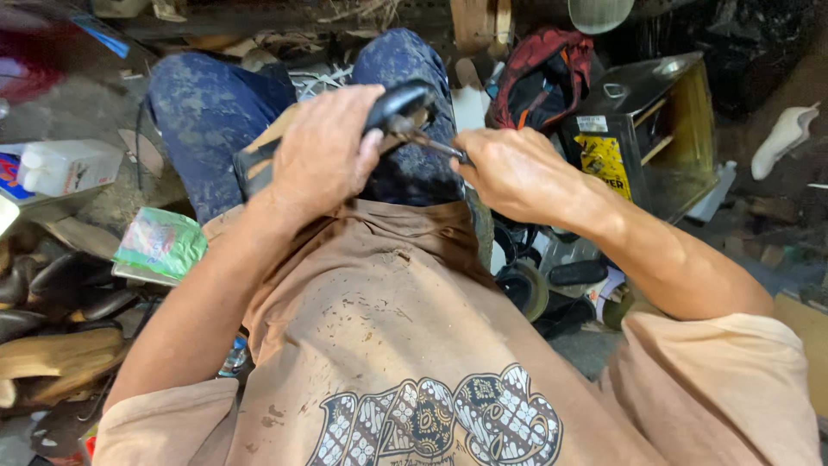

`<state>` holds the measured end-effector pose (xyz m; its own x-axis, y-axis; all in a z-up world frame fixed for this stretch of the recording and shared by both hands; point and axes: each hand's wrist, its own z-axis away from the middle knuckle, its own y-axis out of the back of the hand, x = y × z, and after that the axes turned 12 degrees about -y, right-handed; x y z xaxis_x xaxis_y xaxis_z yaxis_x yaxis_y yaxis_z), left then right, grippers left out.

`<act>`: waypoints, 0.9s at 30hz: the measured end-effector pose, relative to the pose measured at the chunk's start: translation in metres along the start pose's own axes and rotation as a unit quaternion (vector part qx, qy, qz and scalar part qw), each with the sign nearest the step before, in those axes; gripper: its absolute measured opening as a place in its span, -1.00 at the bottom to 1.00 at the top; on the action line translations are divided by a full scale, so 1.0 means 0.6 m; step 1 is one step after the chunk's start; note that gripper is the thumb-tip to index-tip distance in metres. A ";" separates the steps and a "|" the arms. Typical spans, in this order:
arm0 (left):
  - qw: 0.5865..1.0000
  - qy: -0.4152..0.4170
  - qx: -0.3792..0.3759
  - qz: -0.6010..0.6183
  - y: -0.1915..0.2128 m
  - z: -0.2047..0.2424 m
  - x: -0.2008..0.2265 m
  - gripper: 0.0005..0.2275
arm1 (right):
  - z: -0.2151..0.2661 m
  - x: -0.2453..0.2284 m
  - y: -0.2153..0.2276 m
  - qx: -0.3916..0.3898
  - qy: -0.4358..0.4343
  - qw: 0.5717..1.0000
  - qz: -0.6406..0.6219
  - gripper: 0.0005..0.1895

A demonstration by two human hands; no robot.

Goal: The person uses pliers and a hammer to repeatedly tap and adjust the sole of a black slip-on shoe. The shoe is turned over and repositioned multiple times while the person continues to hammer the sole area.

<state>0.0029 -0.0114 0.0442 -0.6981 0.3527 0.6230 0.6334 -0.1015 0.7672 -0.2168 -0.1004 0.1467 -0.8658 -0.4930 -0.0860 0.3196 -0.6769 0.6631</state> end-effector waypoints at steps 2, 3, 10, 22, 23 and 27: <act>1.000 -0.005 0.010 0.006 0.002 0.005 -0.010 -0.64 | -0.003 0.011 -0.027 0.065 0.043 0.997 -0.011 -0.75; 1.000 -0.009 0.020 0.007 0.005 0.008 -0.015 -0.62 | -0.009 0.017 -0.037 0.131 0.091 0.987 -0.023 -0.74; 0.998 -0.043 0.051 -0.010 -0.012 0.003 -0.043 -0.60 | -0.029 0.029 -0.076 0.198 0.061 0.978 -0.012 -0.71; 0.996 -0.053 0.052 -0.054 -0.013 0.010 -0.042 -0.61 | -0.065 0.037 -0.156 0.340 0.121 0.930 -0.066 -0.81; 0.996 -0.048 0.046 -0.054 -0.013 0.009 -0.041 -0.61 | -0.068 0.038 -0.160 0.355 0.125 0.925 -0.061 -0.81; 0.999 -0.037 -0.001 -0.007 -0.005 0.011 -0.024 -0.68 | -0.042 0.025 -0.184 0.347 0.122 0.925 -0.094 -0.93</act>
<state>0.0134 -0.0099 0.0317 -0.6800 0.4211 0.6002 0.6237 -0.0981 0.7755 -0.2554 -0.0470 0.0533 -0.7407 -0.5682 -0.3585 -0.2267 -0.2909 0.9295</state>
